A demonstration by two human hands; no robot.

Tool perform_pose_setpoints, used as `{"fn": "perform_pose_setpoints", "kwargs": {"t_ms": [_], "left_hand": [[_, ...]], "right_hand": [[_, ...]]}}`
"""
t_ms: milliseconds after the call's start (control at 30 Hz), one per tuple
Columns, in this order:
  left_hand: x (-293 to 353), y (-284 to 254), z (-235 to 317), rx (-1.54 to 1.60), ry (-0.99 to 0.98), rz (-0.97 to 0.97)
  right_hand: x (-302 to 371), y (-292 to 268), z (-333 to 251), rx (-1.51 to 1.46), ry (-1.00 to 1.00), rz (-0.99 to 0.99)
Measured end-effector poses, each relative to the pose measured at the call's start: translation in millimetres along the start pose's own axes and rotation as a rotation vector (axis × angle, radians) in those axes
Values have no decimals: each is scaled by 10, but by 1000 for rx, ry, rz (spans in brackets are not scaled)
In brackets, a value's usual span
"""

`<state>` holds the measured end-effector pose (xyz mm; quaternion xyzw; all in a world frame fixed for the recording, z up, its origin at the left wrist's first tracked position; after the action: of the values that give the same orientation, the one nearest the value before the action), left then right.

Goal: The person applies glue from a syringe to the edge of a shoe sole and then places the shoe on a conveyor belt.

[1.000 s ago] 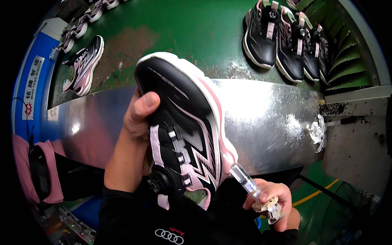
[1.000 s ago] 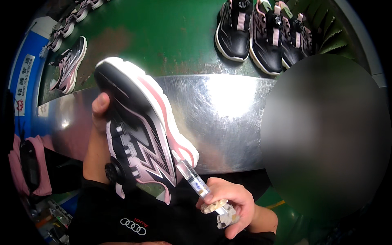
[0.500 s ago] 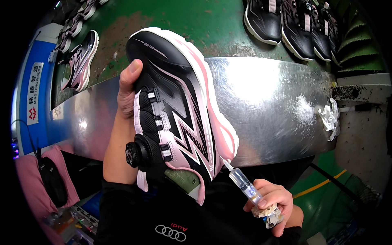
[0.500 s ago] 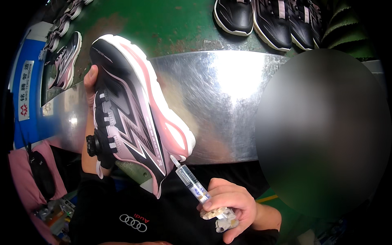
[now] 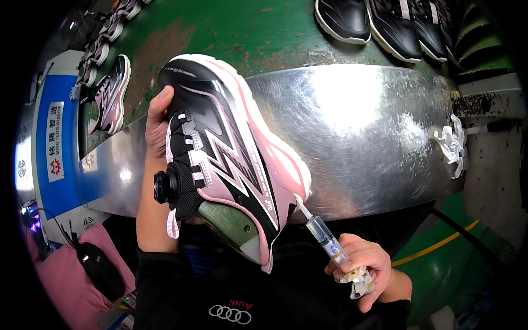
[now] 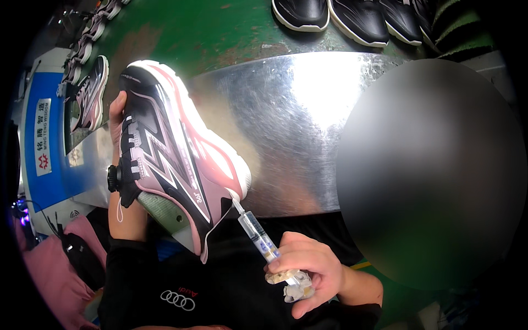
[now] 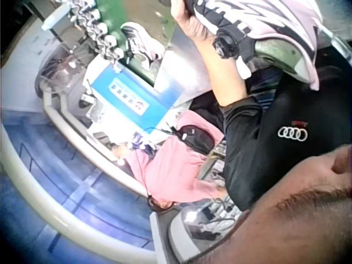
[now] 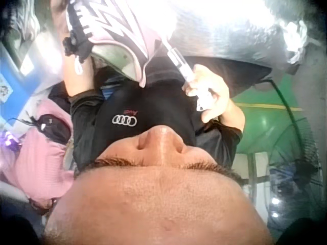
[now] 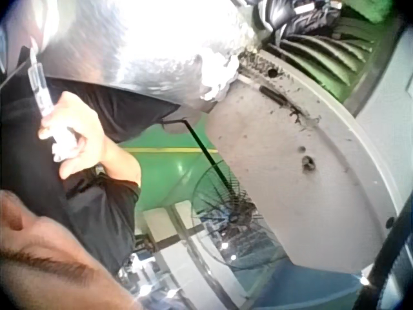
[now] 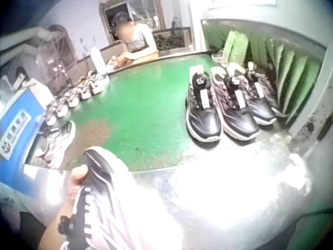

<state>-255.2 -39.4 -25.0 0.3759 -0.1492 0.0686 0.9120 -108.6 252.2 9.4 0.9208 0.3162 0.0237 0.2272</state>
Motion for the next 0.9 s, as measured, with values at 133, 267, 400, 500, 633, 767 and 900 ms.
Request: {"fn": "perform_pose_setpoints", "kwargs": {"t_ms": [133, 267, 400, 500, 633, 767, 900], "left_hand": [[49, -307, 181, -213, 45, 60], [170, -550, 365, -435, 103, 28], [430, -753, 570, -660, 193, -19], [610, -902, 636, -828, 132, 26], [901, -1022, 543, -685, 78, 73], [1215, -1069, 464, -571, 20, 56], [1442, -850, 360, -581, 71, 216]], "right_hand": [[-6, -43, 57, -9, -11, 10], [-19, -70, 127, -9, -1, 35], [-118, -80, 126, 9, -21, 28], [-165, -64, 139, 29, -38, 31], [-210, -43, 170, 59, -42, 38], [-236, 8, 168, 82, -51, 34], [-251, 52, 158, 95, -64, 32]]}}
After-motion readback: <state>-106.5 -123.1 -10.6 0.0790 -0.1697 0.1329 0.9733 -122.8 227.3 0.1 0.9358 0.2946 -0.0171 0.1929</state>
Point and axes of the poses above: each hand's wrist, its own x-axis away from the middle knuckle, its own y-axis out of the palm, z = x × y, the point moved 7 cm from there along -x, towards the middle knuckle, and after that the axes turned 8 degrees about y, right-handed, at the moved point
